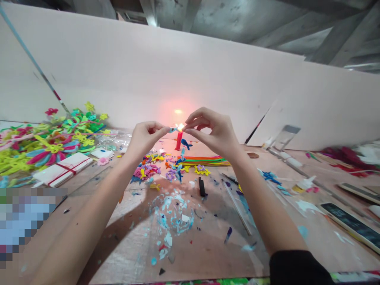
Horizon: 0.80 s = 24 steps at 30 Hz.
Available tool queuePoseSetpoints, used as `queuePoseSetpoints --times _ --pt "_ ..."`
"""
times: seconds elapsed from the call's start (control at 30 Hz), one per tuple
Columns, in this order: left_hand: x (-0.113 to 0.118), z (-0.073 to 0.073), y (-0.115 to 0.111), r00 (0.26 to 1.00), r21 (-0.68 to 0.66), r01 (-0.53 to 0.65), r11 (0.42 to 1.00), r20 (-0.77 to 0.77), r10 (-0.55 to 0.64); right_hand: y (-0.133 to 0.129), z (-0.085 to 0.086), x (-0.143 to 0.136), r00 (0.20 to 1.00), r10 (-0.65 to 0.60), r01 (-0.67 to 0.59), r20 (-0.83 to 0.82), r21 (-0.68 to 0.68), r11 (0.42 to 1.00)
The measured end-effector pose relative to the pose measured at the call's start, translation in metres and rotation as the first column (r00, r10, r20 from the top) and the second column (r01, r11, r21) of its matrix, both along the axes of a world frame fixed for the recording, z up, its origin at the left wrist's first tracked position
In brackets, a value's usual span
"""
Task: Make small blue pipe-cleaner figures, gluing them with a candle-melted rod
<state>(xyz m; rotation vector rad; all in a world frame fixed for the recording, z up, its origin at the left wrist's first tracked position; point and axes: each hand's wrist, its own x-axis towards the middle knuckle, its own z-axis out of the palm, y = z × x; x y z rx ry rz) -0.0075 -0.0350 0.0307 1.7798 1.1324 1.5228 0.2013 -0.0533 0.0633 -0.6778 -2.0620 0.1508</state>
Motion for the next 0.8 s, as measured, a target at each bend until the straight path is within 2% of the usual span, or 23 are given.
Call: queuePoseSetpoints --times 0.13,0.43,0.8 --pt "0.003 0.0006 -0.0003 1.0 -0.008 0.007 1.0 -0.001 -0.007 -0.0019 0.0006 -0.0027 0.998 -0.007 0.007 0.055 0.013 1.0" --pt "0.0054 0.0033 -0.0092 1.0 -0.002 0.026 1.0 -0.018 -0.026 0.0016 0.0027 -0.0059 0.974 -0.072 0.031 0.213 0.189 0.981" --pt "0.0054 0.0024 -0.0071 0.999 0.029 0.043 0.999 0.003 -0.043 0.001 0.0053 -0.0053 0.942 -0.18 0.084 0.282 0.324 0.942"
